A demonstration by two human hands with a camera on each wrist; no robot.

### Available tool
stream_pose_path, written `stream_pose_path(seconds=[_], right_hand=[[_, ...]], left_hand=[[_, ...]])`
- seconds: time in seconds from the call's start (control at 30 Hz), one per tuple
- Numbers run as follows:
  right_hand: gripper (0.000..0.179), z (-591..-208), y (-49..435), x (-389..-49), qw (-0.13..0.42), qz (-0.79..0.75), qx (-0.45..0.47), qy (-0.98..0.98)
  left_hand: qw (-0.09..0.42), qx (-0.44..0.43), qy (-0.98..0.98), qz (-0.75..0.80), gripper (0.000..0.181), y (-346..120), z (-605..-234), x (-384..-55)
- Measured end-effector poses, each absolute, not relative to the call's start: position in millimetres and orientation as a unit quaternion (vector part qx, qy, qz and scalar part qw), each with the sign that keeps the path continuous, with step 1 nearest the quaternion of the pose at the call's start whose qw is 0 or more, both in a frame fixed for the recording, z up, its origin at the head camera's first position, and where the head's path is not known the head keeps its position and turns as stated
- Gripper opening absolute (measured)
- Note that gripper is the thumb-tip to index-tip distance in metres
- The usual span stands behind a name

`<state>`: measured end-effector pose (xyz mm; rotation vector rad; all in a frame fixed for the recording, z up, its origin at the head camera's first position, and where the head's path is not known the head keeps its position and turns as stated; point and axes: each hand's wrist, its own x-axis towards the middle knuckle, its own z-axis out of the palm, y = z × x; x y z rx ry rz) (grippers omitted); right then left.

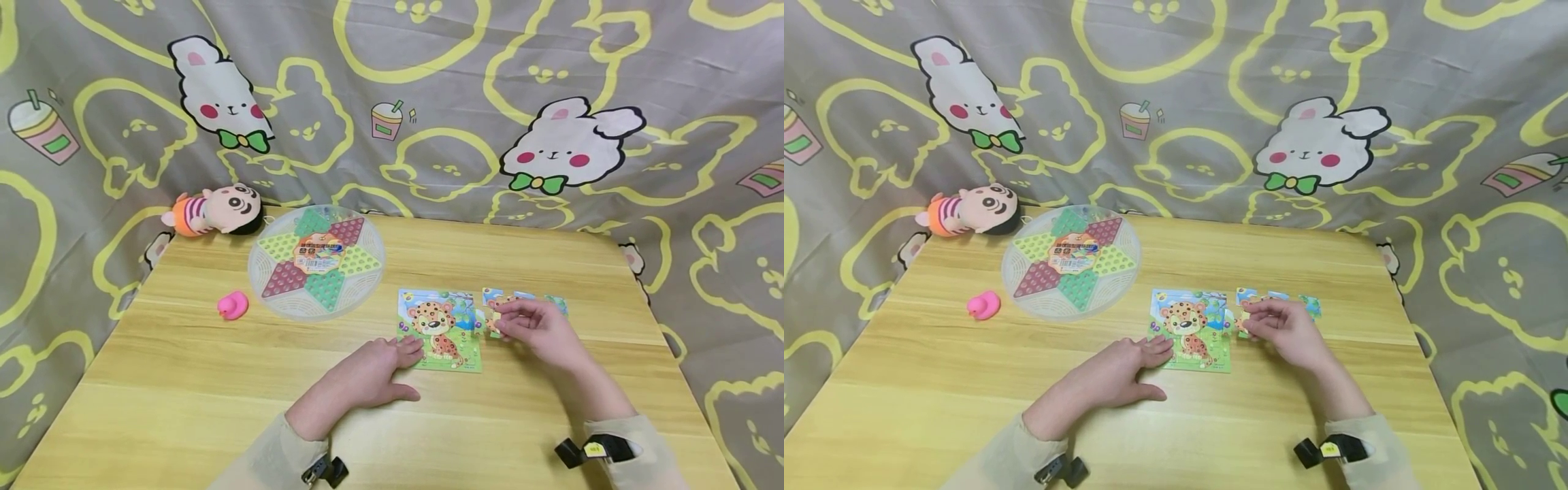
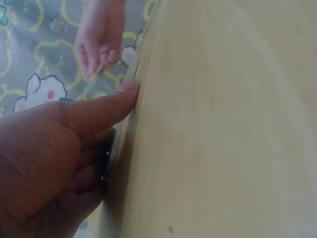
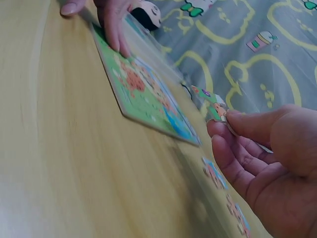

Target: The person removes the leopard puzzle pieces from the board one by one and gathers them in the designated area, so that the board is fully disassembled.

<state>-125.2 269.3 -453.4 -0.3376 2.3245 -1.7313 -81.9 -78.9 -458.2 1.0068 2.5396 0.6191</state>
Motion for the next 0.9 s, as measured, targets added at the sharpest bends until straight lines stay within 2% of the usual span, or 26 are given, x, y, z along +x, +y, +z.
stream_pose_path(seconds=[0.27, 0.43, 0.7, 0.9], right_hand=[[0.025, -459.8, 284.9, -123.8, 0.112, -0.548, -0.063, 0.827], [0.022, -463.9, 284.3, -125.2, 0.101, -0.504, -0.061, 0.856], [0.011, -465.1, 274.9, -127.6, 0.039, -0.387, -0.093, 0.917], [0.01, -466.0, 271.7, -126.5, 0.021, -0.356, -0.1, 0.929]], left_hand=[[0.169, 0.353, 0.894, 0.217, 0.076, -79.5, -458.2, -80.9], [0.17, 0.351, 0.894, 0.219, 0.076, -80.4, -458.9, -80.9], [0.17, 0.353, 0.894, 0.218, 0.075, -80.5, -458.4, -82.0], [0.17, 0.354, 0.893, 0.218, 0.075, -79.0, -457.9, -82.2]])
